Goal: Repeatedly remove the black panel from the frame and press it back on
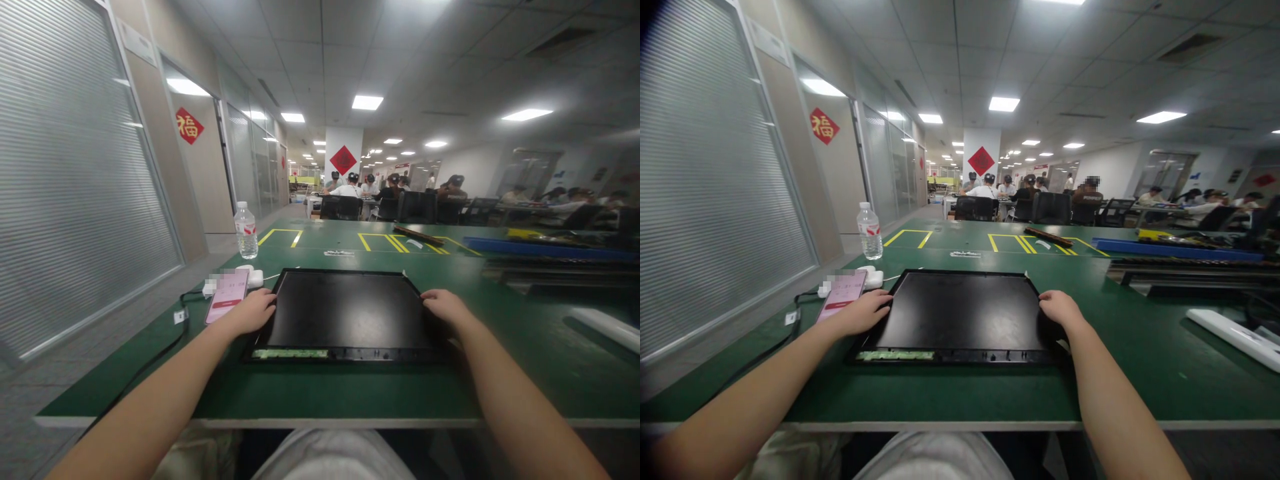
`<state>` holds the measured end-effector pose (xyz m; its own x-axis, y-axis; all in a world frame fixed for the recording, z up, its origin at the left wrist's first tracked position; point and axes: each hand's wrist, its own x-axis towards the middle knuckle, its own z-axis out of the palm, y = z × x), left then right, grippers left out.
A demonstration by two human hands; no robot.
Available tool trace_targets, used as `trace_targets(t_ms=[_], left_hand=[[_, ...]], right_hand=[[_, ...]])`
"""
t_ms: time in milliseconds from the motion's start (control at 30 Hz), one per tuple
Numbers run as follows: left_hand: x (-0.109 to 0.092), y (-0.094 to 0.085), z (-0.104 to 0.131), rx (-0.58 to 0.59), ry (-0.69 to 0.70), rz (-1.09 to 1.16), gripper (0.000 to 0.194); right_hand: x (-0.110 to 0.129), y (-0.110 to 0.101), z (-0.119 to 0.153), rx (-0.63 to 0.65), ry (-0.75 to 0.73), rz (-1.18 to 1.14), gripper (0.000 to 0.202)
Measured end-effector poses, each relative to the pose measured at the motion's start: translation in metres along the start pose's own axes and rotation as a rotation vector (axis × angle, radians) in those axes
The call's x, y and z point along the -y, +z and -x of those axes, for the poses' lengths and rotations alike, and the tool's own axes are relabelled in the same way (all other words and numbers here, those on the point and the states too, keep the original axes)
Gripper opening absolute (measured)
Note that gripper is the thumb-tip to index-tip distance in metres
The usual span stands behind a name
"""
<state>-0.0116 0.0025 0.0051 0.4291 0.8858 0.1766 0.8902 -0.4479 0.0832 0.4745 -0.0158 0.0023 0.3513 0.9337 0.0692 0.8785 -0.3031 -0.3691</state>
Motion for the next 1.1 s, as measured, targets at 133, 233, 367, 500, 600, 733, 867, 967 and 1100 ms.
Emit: trace_targets(t_ms=[133,233,367,500,600,733,867,967,1100], left_hand=[[0.001,0.003,-0.002,0.011,-0.028,0.025,0.040],[0.002,0.005,-0.004,0.008,-0.029,0.057,0.039],[0.004,0.004,-0.004,0.008,-0.020,0.061,0.044],[0.003,0.000,-0.003,0.004,0.011,0.051,0.045],[0.003,-0.002,-0.003,0.016,0.009,0.044,0.047],[0.003,-0.004,-0.002,0.017,0.011,0.055,0.048],[0.005,-0.004,-0.002,0.017,0.012,0.074,0.047],[0.006,-0.004,-0.003,0.025,0.010,0.085,0.047],[0.005,-0.005,-0.001,0.024,-0.019,0.095,0.045]], right_hand=[[-0.005,0.005,-0.005,0.003,-0.035,0.004,0.038],[-0.007,0.008,-0.008,0.014,-0.052,0.009,0.039],[-0.010,0.010,-0.010,0.024,-0.046,0.007,0.038],[-0.014,0.012,-0.013,0.054,-0.036,-0.028,0.043],[-0.017,0.014,-0.016,0.077,-0.034,-0.055,0.047],[-0.019,0.016,-0.019,0.060,-0.040,-0.056,0.047],[-0.020,0.016,-0.020,0.084,-0.030,-0.089,0.045],[-0.019,0.015,-0.019,0.072,-0.028,-0.101,0.041],[-0.016,0.016,-0.016,0.063,-0.024,-0.126,0.041]])
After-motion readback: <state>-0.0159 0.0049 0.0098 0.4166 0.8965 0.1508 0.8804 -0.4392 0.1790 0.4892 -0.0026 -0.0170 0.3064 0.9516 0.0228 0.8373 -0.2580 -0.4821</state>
